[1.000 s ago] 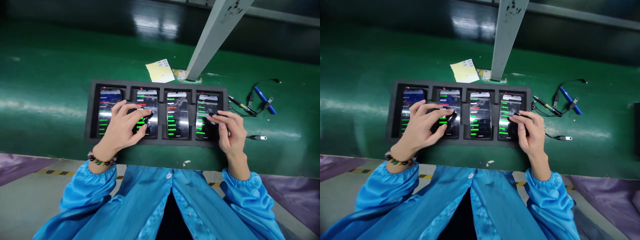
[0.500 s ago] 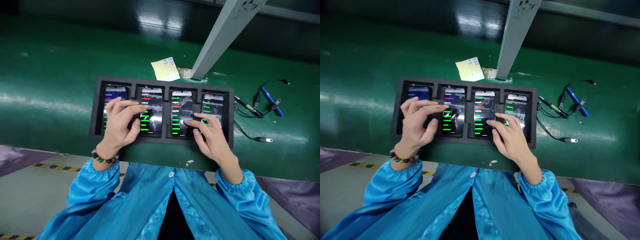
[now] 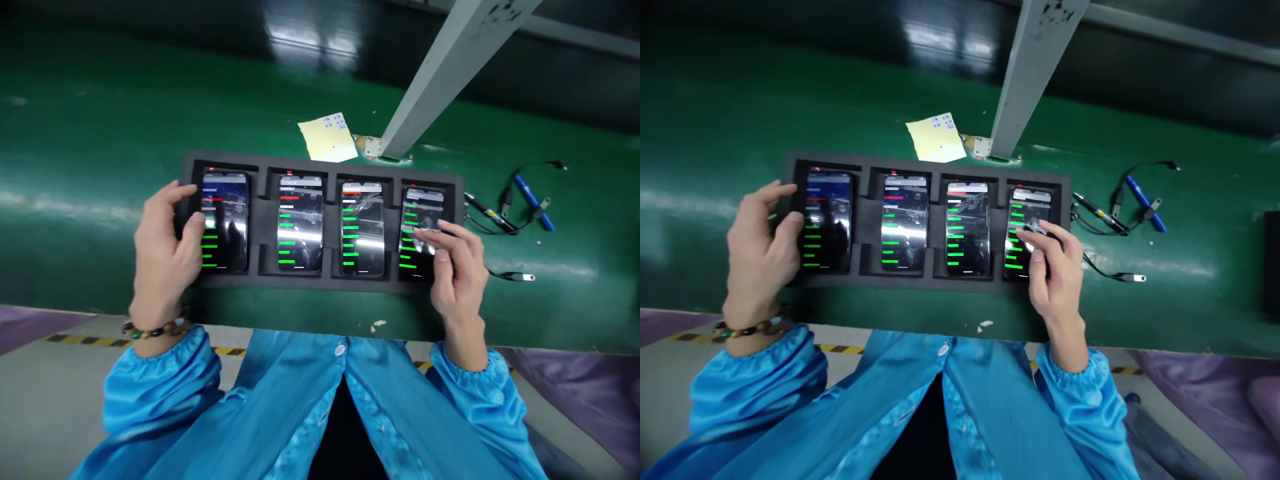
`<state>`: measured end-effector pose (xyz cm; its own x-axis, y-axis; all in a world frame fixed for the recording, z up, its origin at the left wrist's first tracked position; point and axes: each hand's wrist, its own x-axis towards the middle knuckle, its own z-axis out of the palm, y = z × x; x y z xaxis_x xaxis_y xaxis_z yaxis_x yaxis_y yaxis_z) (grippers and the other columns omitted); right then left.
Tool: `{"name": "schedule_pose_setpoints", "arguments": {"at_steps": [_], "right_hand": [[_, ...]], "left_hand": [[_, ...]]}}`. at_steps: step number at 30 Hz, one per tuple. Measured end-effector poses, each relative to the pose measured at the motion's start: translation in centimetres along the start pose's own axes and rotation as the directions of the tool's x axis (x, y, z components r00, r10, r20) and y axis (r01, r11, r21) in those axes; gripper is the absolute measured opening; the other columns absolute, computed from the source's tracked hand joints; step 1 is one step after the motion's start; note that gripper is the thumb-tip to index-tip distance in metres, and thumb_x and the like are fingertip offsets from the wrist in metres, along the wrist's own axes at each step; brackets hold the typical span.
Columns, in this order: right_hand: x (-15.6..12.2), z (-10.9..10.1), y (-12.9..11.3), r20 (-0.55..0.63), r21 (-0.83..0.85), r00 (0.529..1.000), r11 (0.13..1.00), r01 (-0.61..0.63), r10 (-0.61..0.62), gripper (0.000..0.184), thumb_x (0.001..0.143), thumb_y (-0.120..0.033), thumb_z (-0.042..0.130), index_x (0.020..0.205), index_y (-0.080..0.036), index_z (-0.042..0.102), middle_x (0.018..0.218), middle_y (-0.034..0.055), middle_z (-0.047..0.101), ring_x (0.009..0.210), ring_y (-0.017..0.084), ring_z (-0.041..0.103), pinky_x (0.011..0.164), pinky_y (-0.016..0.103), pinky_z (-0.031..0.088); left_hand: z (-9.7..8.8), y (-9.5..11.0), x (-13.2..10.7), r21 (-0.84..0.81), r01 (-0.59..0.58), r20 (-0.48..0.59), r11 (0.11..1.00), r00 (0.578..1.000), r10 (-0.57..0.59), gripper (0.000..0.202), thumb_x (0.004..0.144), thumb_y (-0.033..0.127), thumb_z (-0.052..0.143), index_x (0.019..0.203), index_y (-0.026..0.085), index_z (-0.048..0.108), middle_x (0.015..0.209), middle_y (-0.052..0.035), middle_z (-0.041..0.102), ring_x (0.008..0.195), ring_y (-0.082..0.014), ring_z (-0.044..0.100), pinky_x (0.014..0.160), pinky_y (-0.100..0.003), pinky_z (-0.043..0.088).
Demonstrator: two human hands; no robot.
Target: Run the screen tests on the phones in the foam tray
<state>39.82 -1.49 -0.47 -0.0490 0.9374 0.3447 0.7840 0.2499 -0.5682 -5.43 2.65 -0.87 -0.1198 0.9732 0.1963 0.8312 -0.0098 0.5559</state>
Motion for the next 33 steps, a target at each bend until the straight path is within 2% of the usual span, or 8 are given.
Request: {"name": "schedule_pose_setpoints", "arguments": {"at_steps": [2, 7, 10, 16, 20, 23, 27, 33], "right_hand": [[-1.0, -0.6, 0.8, -0.065, -0.017, 0.997, 0.999, -0.039, 0.037, 0.036, 0.114, -0.032, 0.047, 0.13, -0.029, 0.08, 0.123, 0.0087, 0.084, 0.139, 0.036, 0.069, 0.119, 0.065, 0.052], [-1.7, -0.7, 1.7, -0.007, -0.062, 1.0, 0.998, -0.021, 0.021, 0.033, 0.113, -0.03, 0.052, 0.126, -0.03, 0.082, 0.126, 0.0084, 0.082, 0.136, 0.035, 0.07, 0.117, 0.064, 0.051], [-1.0, 0.2, 0.6, 0.01, -0.037, 1.0, 0.999, 0.02, -0.02, 0.033, 0.111, -0.029, 0.054, 0.129, -0.032, 0.081, 0.132, 0.0085, 0.079, 0.136, 0.035, 0.069, 0.117, 0.062, 0.051], [0.3, 1.9, -2.5, 0.227, 0.056, 0.951, 0.977, 0.204, -0.211, 0.04, 0.108, -0.024, 0.055, 0.141, -0.035, 0.074, 0.145, 0.0073, 0.075, 0.141, 0.034, 0.068, 0.12, 0.06, 0.052], [-0.1, 0.9, -1.3, 0.025, 0.026, 0.999, 0.999, 0.029, -0.03, 0.038, 0.111, -0.028, 0.054, 0.145, -0.031, 0.071, 0.141, 0.0086, 0.077, 0.147, 0.034, 0.063, 0.124, 0.062, 0.05], [-0.7, -0.2, 0.3, -0.059, -0.031, 0.995, 0.996, -0.082, 0.08, 0.039, 0.113, -0.033, 0.053, 0.148, -0.029, 0.07, 0.144, 0.0088, 0.076, 0.152, 0.035, 0.057, 0.128, 0.065, 0.046], [-1.2, -0.5, 1.4, 0.041, -0.109, 0.994, 0.989, -0.1, 0.105, 0.039, 0.114, -0.035, 0.05, 0.149, -0.03, 0.068, 0.147, 0.0092, 0.074, 0.153, 0.035, 0.056, 0.129, 0.067, 0.043], [-0.9, -0.4, 1.5, 0.087, -0.139, 0.992, 0.987, -0.076, 0.088, 0.038, 0.114, -0.036, 0.051, 0.148, -0.031, 0.066, 0.146, 0.0083, 0.075, 0.151, 0.034, 0.058, 0.126, 0.065, 0.046]], "left_hand": [[0.1, -0.1, 0.1, -0.022, 0.012, 0.003, 1.0, 1.0, -0.012, 0.052, 0.105, 0.034, 0.058, 0.155, 0.022, 0.063, 0.165, -0.0113, 0.062, 0.159, -0.0322, 0.054, 0.134, -0.054, 0.041], [0.1, 0.3, -0.3, -0.038, 0.028, -0.002, 0.999, 1.0, -0.028, 0.05, 0.105, 0.03, 0.058, 0.154, 0.022, 0.064, 0.165, -0.0103, 0.063, 0.163, -0.0305, 0.051, 0.136, -0.053, 0.039], [0.2, 0.4, -0.5, -0.048, 0.006, -0.003, 0.999, 1.0, -0.007, 0.05, 0.105, 0.028, 0.058, 0.154, 0.02, 0.064, 0.165, -0.0132, 0.062, 0.164, -0.0302, 0.05, 0.137, -0.052, 0.038], [-0.1, -0.2, -0.6, -0.025, -0.004, 0.021, 1.0, 1.0, 0.004, 0.048, 0.109, 0.031, 0.057, 0.155, 0.017, 0.062, 0.168, -0.0173, 0.058, 0.166, -0.0295, 0.047, 0.137, -0.053, 0.037], [0.5, 2.3, -0.8, 0.062, -0.145, -0.075, 0.987, 0.986, 0.15, 0.044, 0.108, 0.038, 0.063, 0.147, 0.018, 0.067, 0.165, -0.0171, 0.06, 0.16, -0.0335, 0.053, 0.134, -0.059, 0.038], [2.7, 7.2, -1.1, 0.025, -0.434, 0.025, 0.901, 0.901, 0.433, 0.039, 0.105, 0.038, 0.067, 0.142, 0.026, 0.069, 0.156, -0.0094, 0.069, 0.147, -0.0329, 0.062, 0.131, -0.06, 0.04], [6.5, 13.3, -0.9, -0.073, -0.662, 0.303, 0.746, 0.698, 0.649, 0.048, 0.112, 0.043, 0.057, 0.158, 0.028, 0.06, 0.161, -0.0037, 0.068, 0.151, -0.0327, 0.058, 0.139, -0.061, 0.03], [8.3, 14.7, -0.6, -0.083, -0.649, 0.373, 0.756, 0.683, 0.628, 0.054, 0.112, 0.047, 0.055, 0.16, 0.022, 0.058, 0.159, -0.0058, 0.07, 0.148, -0.0378, 0.059, 0.14, -0.066, 0.026]]}}
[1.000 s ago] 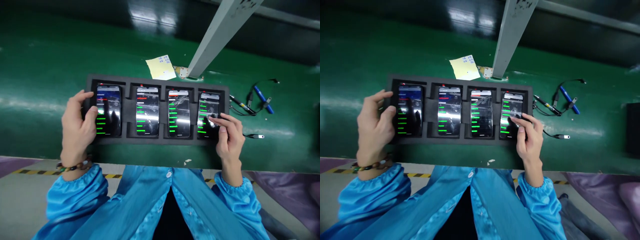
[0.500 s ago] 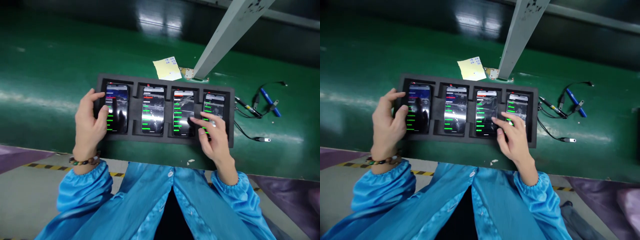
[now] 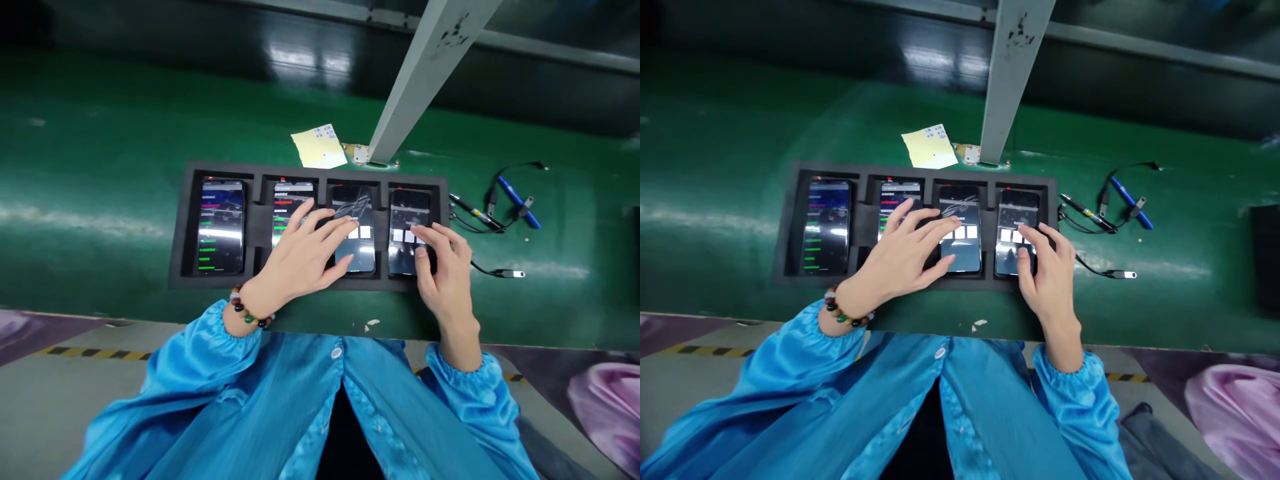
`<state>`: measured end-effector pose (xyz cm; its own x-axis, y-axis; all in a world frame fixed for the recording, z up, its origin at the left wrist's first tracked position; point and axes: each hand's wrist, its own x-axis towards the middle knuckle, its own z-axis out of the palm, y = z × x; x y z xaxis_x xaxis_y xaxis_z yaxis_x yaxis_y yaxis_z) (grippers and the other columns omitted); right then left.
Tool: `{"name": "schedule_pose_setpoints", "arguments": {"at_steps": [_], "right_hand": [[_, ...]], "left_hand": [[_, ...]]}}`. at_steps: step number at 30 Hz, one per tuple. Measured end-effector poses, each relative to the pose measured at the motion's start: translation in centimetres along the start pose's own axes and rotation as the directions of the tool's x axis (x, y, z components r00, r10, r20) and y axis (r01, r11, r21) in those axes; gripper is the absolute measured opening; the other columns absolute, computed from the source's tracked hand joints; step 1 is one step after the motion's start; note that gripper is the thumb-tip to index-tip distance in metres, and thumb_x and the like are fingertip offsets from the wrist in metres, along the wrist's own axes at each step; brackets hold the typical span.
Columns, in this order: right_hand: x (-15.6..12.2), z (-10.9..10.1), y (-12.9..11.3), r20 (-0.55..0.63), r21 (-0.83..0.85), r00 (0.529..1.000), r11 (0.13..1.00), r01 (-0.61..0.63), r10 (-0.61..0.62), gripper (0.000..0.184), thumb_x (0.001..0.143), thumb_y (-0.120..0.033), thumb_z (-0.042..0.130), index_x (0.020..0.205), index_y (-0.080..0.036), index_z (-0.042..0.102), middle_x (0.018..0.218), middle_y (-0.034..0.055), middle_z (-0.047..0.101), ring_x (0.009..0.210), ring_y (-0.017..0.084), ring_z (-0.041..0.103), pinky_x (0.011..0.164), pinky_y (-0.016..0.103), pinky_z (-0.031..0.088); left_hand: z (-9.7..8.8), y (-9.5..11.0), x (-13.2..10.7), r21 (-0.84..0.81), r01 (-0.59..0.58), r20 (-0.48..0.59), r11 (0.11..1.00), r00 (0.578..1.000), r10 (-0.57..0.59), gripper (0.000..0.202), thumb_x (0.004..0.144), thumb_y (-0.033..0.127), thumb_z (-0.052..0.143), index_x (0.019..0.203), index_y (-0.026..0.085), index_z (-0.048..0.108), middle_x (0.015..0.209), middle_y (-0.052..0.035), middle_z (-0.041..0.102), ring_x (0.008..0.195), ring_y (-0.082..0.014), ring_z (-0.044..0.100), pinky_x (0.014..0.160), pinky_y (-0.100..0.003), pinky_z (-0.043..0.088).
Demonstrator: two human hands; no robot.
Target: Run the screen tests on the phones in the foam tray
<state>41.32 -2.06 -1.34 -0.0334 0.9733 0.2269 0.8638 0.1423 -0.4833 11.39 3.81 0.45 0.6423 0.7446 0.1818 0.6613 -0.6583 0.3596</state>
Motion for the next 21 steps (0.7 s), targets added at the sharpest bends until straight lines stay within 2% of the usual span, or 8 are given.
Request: {"name": "schedule_pose_setpoints", "arguments": {"at_steps": [8, 21], "right_hand": [[-0.2, 0.5, 0.4, -0.053, 0.012, 0.999, 1.0, 0.01, -0.009, 0.037, 0.113, -0.033, 0.05, 0.146, -0.03, 0.067, 0.145, 0.0066, 0.077, 0.148, 0.033, 0.06, 0.124, 0.062, 0.047], [-0.2, 0.6, 0.5, -0.059, 0.027, 0.998, 1.0, 0.001, 0.001, 0.037, 0.113, -0.032, 0.051, 0.146, -0.03, 0.067, 0.143, 0.0058, 0.077, 0.148, 0.033, 0.06, 0.124, 0.062, 0.047]], "left_hand": [[0.6, -0.2, -0.2, 0.003, 0.007, -0.043, 1.0, 0.999, -0.006, 0.051, 0.11, 0.044, 0.058, 0.156, 0.021, 0.059, 0.155, -0.0052, 0.072, 0.143, -0.0374, 0.061, 0.138, -0.065, 0.027], [1.1, -0.1, -0.4, -0.024, 0.028, -0.076, 0.999, 0.997, -0.03, 0.05, 0.108, 0.041, 0.062, 0.154, 0.024, 0.061, 0.154, -0.006, 0.073, 0.144, -0.0368, 0.061, 0.138, -0.065, 0.026]]}}
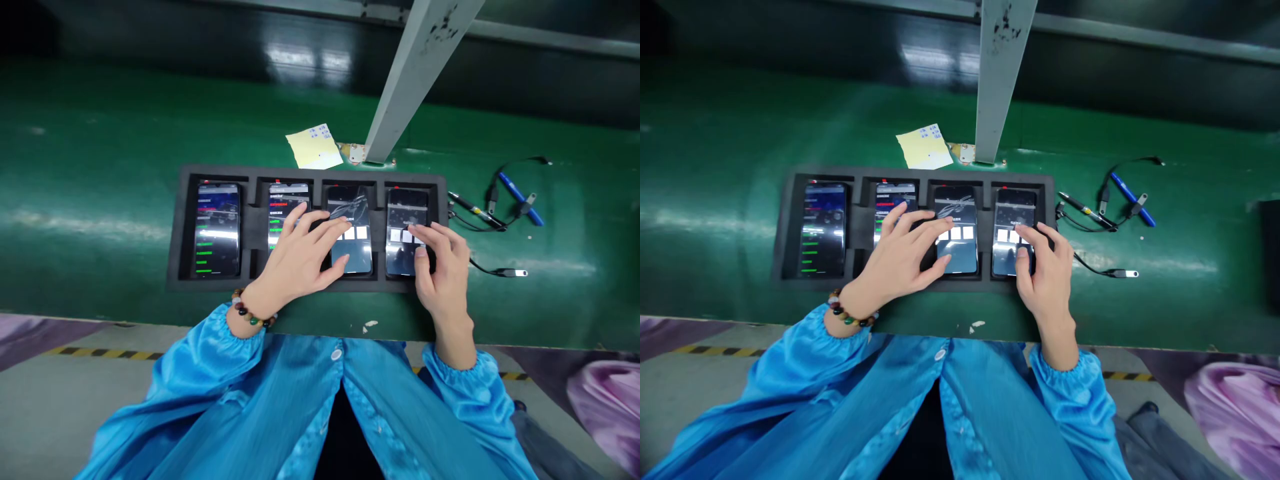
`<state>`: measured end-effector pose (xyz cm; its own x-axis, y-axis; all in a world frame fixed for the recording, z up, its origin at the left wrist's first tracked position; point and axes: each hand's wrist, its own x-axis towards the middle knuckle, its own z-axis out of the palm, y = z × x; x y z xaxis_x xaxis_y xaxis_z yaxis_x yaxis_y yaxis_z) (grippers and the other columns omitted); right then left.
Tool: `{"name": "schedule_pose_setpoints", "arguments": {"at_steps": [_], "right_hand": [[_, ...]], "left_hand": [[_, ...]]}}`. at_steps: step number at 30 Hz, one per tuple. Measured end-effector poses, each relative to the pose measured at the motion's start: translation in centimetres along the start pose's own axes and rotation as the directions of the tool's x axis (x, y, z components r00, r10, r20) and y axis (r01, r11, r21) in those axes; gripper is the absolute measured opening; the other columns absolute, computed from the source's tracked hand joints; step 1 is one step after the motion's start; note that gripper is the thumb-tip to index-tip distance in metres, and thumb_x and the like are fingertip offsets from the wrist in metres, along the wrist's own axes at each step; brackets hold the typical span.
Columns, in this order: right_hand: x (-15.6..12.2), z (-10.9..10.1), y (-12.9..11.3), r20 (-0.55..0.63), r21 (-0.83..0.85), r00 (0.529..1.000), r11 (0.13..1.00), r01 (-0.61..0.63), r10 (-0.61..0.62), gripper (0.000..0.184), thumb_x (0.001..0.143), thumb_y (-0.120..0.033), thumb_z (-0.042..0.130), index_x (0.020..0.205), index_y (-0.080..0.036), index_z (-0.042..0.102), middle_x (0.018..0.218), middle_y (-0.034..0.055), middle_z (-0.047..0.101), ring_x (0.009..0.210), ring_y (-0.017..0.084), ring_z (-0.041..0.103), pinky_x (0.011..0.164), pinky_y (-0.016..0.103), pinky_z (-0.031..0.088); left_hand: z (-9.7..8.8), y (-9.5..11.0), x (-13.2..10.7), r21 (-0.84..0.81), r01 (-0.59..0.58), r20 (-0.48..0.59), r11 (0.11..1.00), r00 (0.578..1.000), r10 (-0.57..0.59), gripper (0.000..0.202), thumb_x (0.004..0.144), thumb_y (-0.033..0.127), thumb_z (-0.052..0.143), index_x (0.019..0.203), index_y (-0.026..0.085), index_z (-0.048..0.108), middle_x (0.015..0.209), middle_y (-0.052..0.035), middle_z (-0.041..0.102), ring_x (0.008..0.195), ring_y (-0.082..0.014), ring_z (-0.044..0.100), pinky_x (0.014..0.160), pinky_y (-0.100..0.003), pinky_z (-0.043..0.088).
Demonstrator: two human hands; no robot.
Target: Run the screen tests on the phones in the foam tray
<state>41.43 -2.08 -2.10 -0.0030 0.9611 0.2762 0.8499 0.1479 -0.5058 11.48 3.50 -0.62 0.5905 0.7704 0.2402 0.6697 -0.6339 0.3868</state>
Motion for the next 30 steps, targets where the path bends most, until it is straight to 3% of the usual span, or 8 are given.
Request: {"name": "schedule_pose_setpoints", "arguments": {"at_steps": [30], "right_hand": [[-0.16, 0.05, 0.11, -0.035, 0.039, 0.999, 0.999, 0.022, -0.021, 0.037, 0.113, -0.032, 0.051, 0.145, -0.029, 0.069, 0.141, 0.0082, 0.078, 0.148, 0.033, 0.061, 0.125, 0.063, 0.049]], "left_hand": [[-0.06, 0.08, -0.05, -0.02, 0.007, 0.002, 1.0, 1.0, -0.007, 0.049, 0.106, 0.038, 0.063, 0.153, 0.024, 0.063, 0.155, -0.0057, 0.072, 0.146, -0.0362, 0.061, 0.139, -0.065, 0.028]]}}
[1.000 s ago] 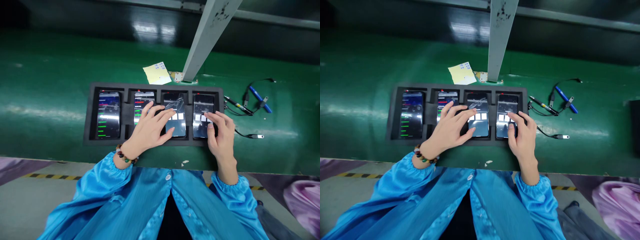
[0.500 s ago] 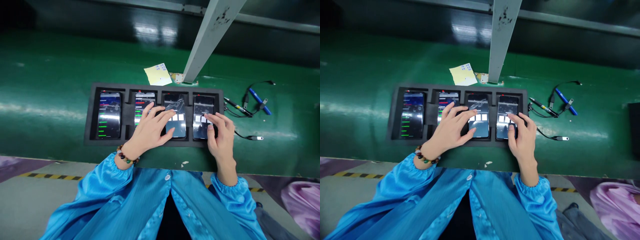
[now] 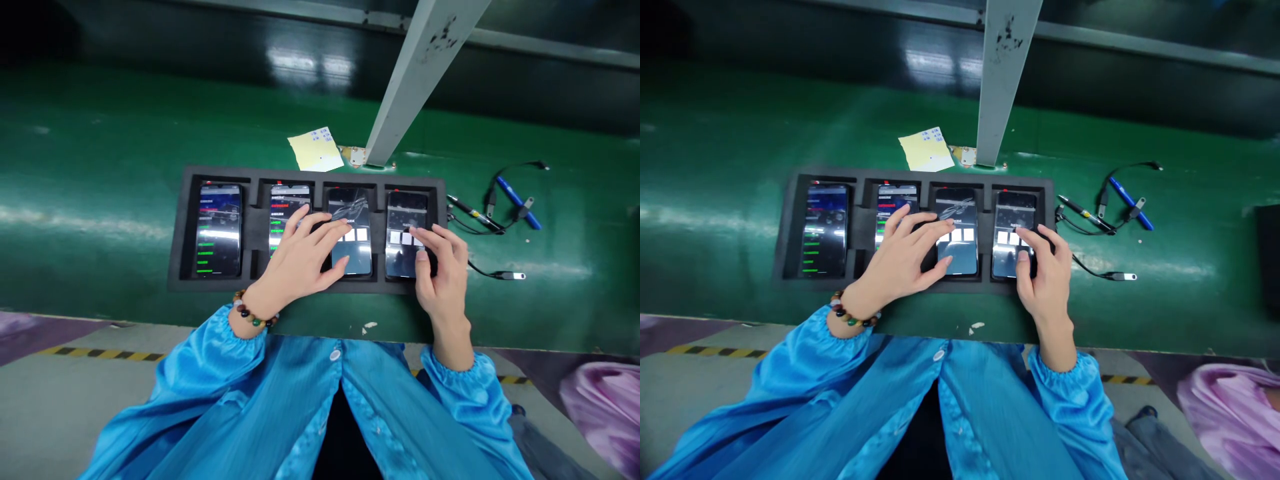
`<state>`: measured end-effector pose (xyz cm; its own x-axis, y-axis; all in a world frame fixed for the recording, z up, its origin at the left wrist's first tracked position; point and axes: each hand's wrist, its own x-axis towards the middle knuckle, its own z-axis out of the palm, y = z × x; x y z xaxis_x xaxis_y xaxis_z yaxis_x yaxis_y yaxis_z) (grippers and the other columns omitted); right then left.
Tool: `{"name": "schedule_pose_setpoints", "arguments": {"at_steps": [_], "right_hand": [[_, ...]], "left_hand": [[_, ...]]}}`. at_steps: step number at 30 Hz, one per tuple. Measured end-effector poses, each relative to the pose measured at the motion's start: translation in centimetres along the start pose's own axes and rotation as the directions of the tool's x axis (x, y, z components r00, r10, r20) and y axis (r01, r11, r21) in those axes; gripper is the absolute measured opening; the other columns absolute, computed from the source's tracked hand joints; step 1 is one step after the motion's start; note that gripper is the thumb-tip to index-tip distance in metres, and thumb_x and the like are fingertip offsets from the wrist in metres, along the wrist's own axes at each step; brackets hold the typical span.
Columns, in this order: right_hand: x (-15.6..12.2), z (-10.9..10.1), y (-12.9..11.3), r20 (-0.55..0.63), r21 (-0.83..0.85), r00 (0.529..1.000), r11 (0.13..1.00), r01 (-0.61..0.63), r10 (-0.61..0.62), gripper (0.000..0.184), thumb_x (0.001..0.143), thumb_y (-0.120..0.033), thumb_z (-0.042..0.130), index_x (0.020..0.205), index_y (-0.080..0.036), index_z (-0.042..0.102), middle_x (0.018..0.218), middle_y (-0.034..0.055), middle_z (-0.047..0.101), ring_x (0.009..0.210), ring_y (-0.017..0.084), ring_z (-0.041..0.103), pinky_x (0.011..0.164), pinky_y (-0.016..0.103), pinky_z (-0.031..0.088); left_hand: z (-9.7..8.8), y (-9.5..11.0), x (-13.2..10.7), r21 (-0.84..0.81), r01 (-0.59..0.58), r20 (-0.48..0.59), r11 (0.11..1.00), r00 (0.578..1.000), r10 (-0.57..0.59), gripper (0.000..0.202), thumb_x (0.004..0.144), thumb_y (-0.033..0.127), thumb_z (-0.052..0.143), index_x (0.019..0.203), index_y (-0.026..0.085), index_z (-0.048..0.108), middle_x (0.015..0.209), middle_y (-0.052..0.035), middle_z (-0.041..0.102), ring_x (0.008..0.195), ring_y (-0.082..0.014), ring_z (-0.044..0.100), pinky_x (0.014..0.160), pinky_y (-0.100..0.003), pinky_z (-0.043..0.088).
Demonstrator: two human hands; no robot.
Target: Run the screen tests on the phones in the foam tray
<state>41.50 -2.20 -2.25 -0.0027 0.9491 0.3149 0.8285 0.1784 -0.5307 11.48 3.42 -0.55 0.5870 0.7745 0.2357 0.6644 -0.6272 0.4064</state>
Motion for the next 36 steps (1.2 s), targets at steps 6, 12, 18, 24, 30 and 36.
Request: {"name": "schedule_pose_setpoints", "arguments": {"at_steps": [6, 12, 18, 24, 30, 36], "right_hand": [[-0.1, 0.1, 0.0, -0.059, 0.042, 0.998, 0.999, 0.017, -0.015, 0.037, 0.113, -0.031, 0.05, 0.144, -0.028, 0.071, 0.137, 0.0086, 0.08, 0.145, 0.033, 0.064, 0.123, 0.063, 0.052], [0.0, 0.0, 0.3, -0.122, 0.042, 0.992, 0.999, -0.025, 0.03, 0.042, 0.113, -0.036, 0.05, 0.151, -0.028, 0.067, 0.146, 0.0134, 0.073, 0.147, 0.035, 0.063, 0.124, 0.066, 0.052], [0.4, -0.2, 1.0, -0.1, 0.042, 0.994, 0.998, -0.037, 0.041, 0.044, 0.113, -0.037, 0.049, 0.152, -0.027, 0.066, 0.148, 0.0135, 0.072, 0.15, 0.036, 0.061, 0.126, 0.069, 0.049], [1.1, -0.4, 2.1, -0.109, 0.039, 0.994, 0.999, -0.019, 0.023, 0.041, 0.113, -0.036, 0.052, 0.149, -0.026, 0.068, 0.145, 0.0129, 0.074, 0.149, 0.035, 0.062, 0.126, 0.067, 0.05], [1.0, -0.1, 0.1, -0.07, 0.037, 0.996, 0.997, 0.063, -0.061, 0.037, 0.111, -0.033, 0.054, 0.144, -0.028, 0.072, 0.137, 0.0105, 0.079, 0.144, 0.034, 0.065, 0.122, 0.065, 0.053], [0.7, 1.1, -3.1, 0.201, 0.078, 0.951, 0.972, 0.223, -0.234, 0.039, 0.108, -0.026, 0.054, 0.141, -0.034, 0.073, 0.137, 0.0065, 0.08, 0.143, 0.032, 0.067, 0.122, 0.06, 0.053]], "left_hand": [[0.1, 0.1, 0.1, -0.028, -0.102, 0.022, 0.994, 0.994, 0.103, 0.045, 0.106, 0.034, 0.064, 0.151, 0.028, 0.065, 0.147, -0.0037, 0.078, 0.145, -0.033, 0.063, 0.139, -0.062, 0.031], [-2.5, -1.7, -1.4, 0.046, 0.121, -0.229, 0.992, 0.968, -0.107, 0.042, 0.106, 0.035, 0.066, 0.147, 0.03, 0.064, 0.162, -0.0075, 0.066, 0.149, -0.032, 0.063, 0.136, -0.063, 0.033], [-7.6, -9.3, -8.9, 0.086, 0.602, -0.453, 0.794, 0.733, -0.507, 0.06, 0.099, 0.047, 0.07, 0.152, 0.019, 0.064, 0.16, -0.0192, 0.063, 0.155, -0.047, 0.054, 0.129, -0.075, 0.039], [-7.1, -10.5, -12.6, -0.173, 0.739, -0.321, 0.651, 0.583, -0.747, 0.061, 0.101, 0.052, 0.073, 0.157, 0.033, 0.06, 0.138, -0.0094, 0.077, 0.108, -0.0332, 0.078, 0.098, -0.059, 0.064], [-5.9, -9.4, -10.9, -0.037, 0.674, -0.389, 0.738, 0.67, -0.632, 0.068, 0.101, 0.058, 0.069, 0.155, 0.018, 0.062, 0.135, -0.0188, 0.075, 0.118, -0.0395, 0.072, 0.107, -0.065, 0.058], [-6.1, -9.2, -10.5, 0.014, 0.509, -0.374, 0.861, 0.801, -0.468, 0.06, 0.107, 0.052, 0.067, 0.158, 0.023, 0.056, 0.162, -0.0158, 0.06, 0.155, -0.0398, 0.053, 0.131, -0.067, 0.044]]}}
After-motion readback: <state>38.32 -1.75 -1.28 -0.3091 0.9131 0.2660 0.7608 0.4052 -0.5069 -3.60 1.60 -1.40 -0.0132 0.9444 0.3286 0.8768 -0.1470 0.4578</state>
